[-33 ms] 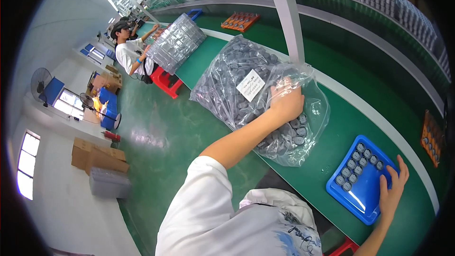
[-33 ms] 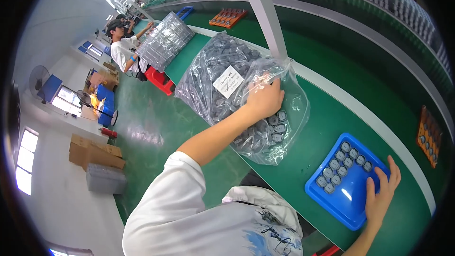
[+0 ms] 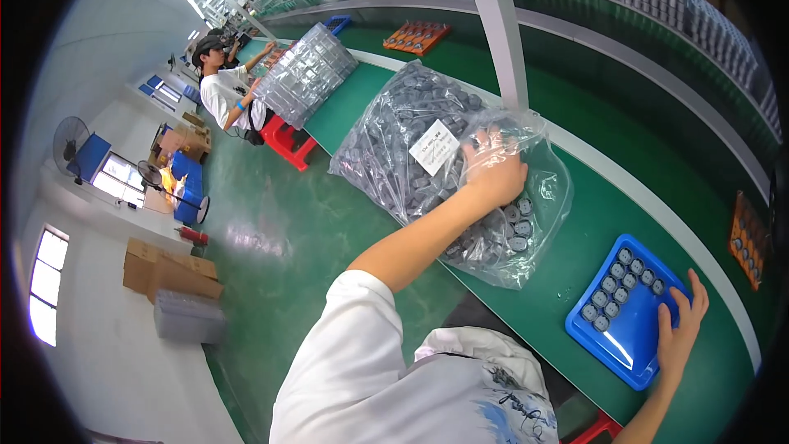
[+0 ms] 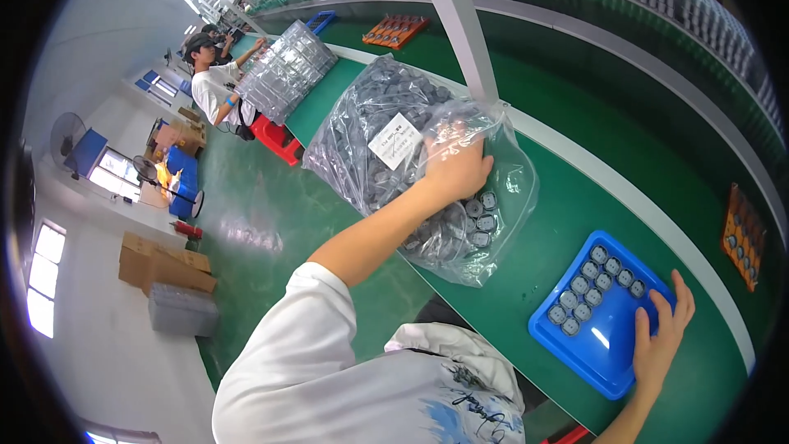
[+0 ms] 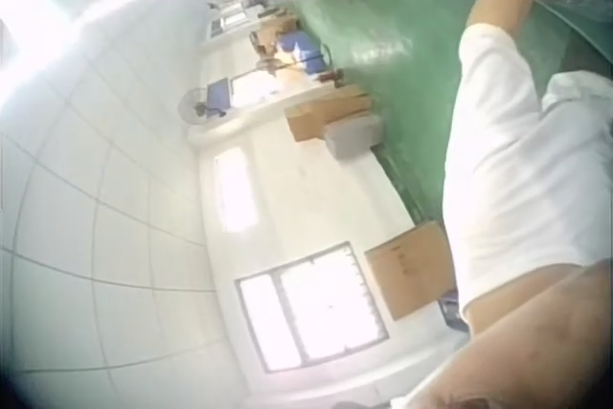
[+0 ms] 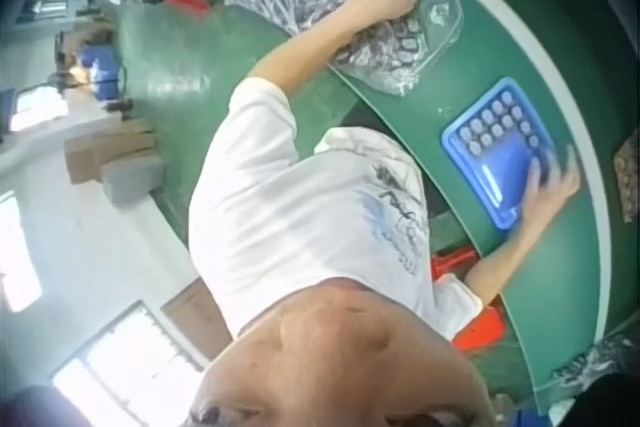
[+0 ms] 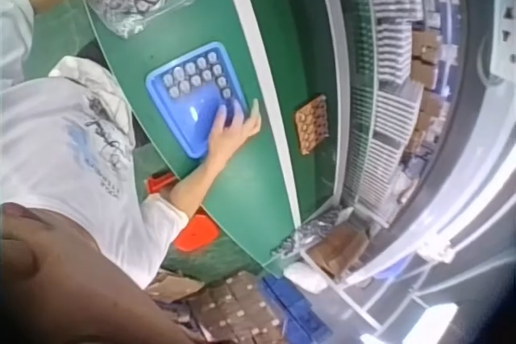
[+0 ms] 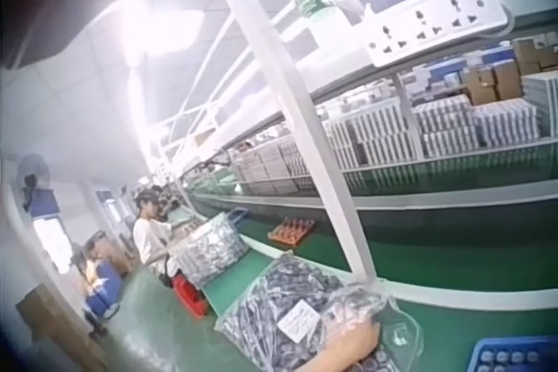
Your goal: The person places small grey cylindrical electronic components into specific slots of a blue plastic tray by hand.
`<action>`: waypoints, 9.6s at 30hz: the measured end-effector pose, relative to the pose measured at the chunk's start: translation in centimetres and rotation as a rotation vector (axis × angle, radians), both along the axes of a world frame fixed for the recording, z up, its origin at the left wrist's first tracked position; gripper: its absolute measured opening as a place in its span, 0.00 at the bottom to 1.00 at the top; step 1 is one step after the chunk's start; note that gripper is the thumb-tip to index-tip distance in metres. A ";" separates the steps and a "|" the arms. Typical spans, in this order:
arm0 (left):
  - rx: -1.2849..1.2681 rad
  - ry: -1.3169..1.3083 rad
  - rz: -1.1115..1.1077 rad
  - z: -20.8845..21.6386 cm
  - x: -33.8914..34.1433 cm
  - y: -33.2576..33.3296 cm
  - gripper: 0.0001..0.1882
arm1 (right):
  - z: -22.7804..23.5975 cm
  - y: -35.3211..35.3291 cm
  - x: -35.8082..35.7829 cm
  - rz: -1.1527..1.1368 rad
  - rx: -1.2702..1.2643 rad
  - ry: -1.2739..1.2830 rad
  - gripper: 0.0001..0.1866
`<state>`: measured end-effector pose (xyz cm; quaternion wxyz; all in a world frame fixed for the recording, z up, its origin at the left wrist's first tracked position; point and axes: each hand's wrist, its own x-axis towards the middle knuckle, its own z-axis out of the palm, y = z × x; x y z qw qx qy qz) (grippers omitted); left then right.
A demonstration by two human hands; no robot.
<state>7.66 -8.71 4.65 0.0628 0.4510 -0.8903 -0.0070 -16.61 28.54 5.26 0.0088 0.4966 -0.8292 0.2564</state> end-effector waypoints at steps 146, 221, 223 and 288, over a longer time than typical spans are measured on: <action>0.452 0.320 -0.560 2.1 5.0 14.7 0.14 | -1.5 11.3 7.3 -0.456 -0.139 -0.232 0.10; 0.123 0.371 -1.215 -0.3 -13.6 21.2 0.03 | -0.5 2.3 -3.4 0.104 -0.012 0.056 0.02; 0.079 0.388 -1.218 -0.3 -14.1 21.3 0.03 | -0.3 1.9 -3.8 0.100 -0.008 0.077 0.02; 0.227 0.354 -1.132 0.6 -10.3 21.4 0.09 | 1.4 5.1 2.1 0.022 0.095 0.215 0.18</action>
